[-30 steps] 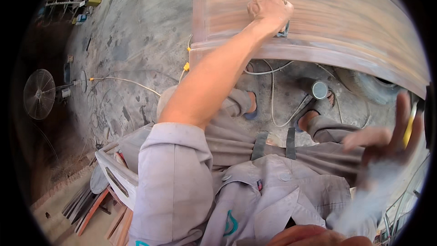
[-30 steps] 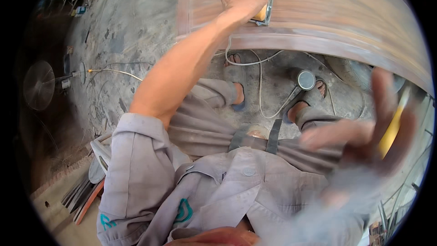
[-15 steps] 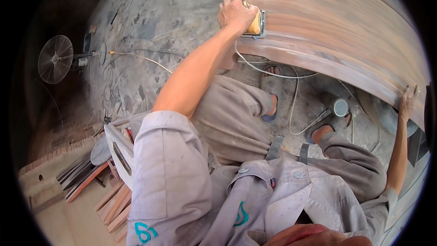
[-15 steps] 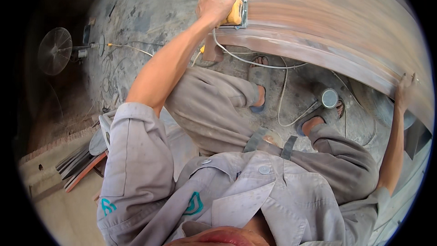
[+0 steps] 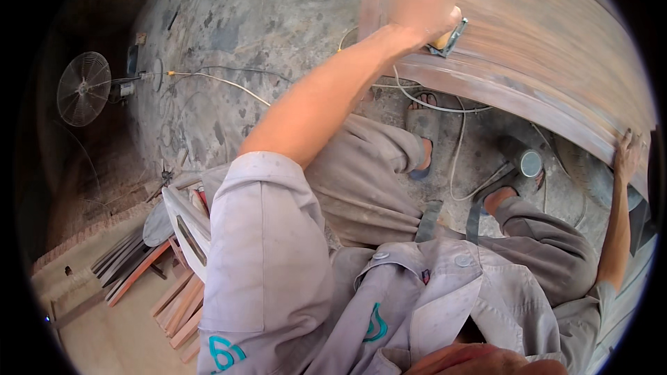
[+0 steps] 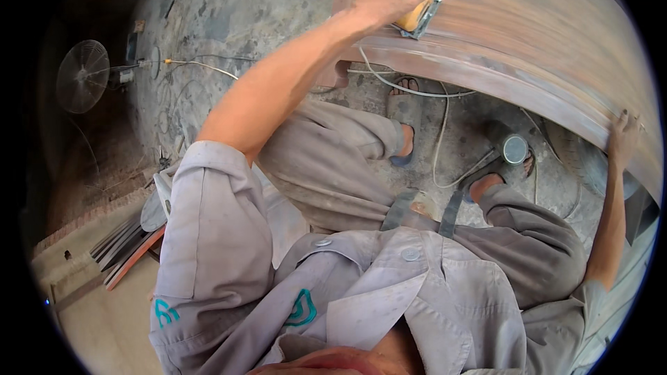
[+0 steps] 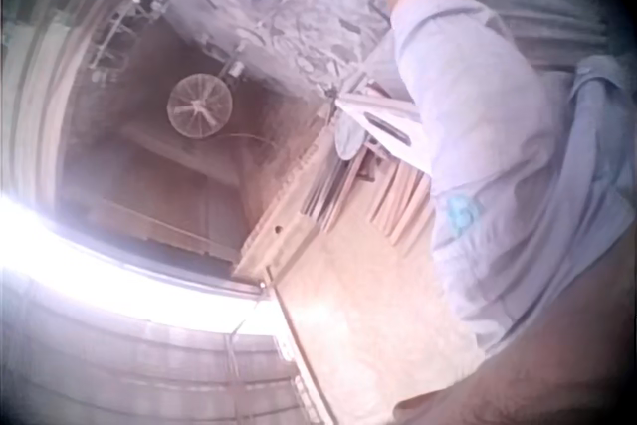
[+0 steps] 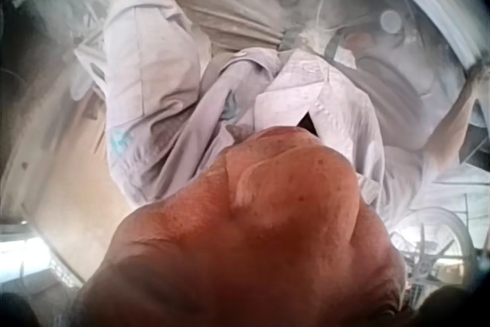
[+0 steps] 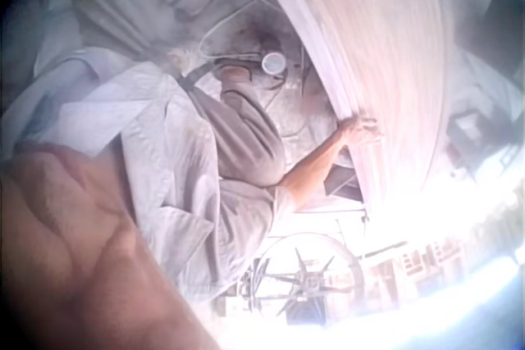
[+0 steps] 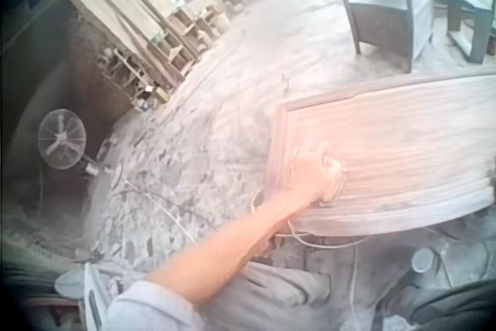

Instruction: The person uses an electric sander to smooth the surface of a large wooden panel. They move the sander systematically across the panel's face and edges while sitting on the floor.

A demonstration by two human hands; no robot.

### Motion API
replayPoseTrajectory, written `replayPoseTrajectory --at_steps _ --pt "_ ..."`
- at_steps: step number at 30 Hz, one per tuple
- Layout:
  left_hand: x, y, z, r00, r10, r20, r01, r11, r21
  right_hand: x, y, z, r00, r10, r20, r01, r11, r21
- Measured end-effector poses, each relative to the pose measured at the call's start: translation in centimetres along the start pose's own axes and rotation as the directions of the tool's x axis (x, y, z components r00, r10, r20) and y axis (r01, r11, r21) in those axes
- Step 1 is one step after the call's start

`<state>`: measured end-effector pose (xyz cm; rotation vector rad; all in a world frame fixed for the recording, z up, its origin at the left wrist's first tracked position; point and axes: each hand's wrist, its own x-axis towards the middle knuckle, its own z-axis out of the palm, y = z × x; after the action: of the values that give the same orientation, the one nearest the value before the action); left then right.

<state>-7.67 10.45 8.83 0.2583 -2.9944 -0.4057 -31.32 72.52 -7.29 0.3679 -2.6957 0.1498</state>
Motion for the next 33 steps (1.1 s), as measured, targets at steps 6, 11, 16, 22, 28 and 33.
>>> replayPoseTrajectory --at_steps 6,11,16,22,28,33 --pt "-1.8 -8.7 -2.1 0.942 0.278 -0.191 -0.29 0.956 -0.039 -0.1 3.3 2.8 0.989 -0.012 0.144 0.023 0.997 -0.075" --pt "-3.3 -10.3 -3.6 0.94 0.317 -0.124 -0.327 0.943 -0.066 -0.3 4.2 2.9 0.97 -0.146 0.193 0.224 0.841 -0.493" --pt "-2.2 -7.0 -2.9 0.933 0.354 -0.063 -0.359 0.928 -0.098 -0.4 -1.1 -0.4 0.922 -0.121 0.367 0.363 0.593 -0.719" --pt "0.7 0.4 -2.2 0.936 0.353 -0.01 -0.349 0.922 -0.168 0.1 2.6 1.5 0.952 -0.251 0.174 0.305 0.79 -0.531" --pt "0.0 -3.0 -2.8 0.891 0.438 0.122 -0.429 0.899 -0.09 0.1 4.8 3.4 0.966 -0.246 0.08 0.259 0.92 -0.292" --pt "-1.9 -9.3 -4.2 0.86 0.506 -0.067 -0.504 0.863 0.042 -0.7 3.5 3.3 0.973 -0.188 0.137 0.22 0.935 -0.279"
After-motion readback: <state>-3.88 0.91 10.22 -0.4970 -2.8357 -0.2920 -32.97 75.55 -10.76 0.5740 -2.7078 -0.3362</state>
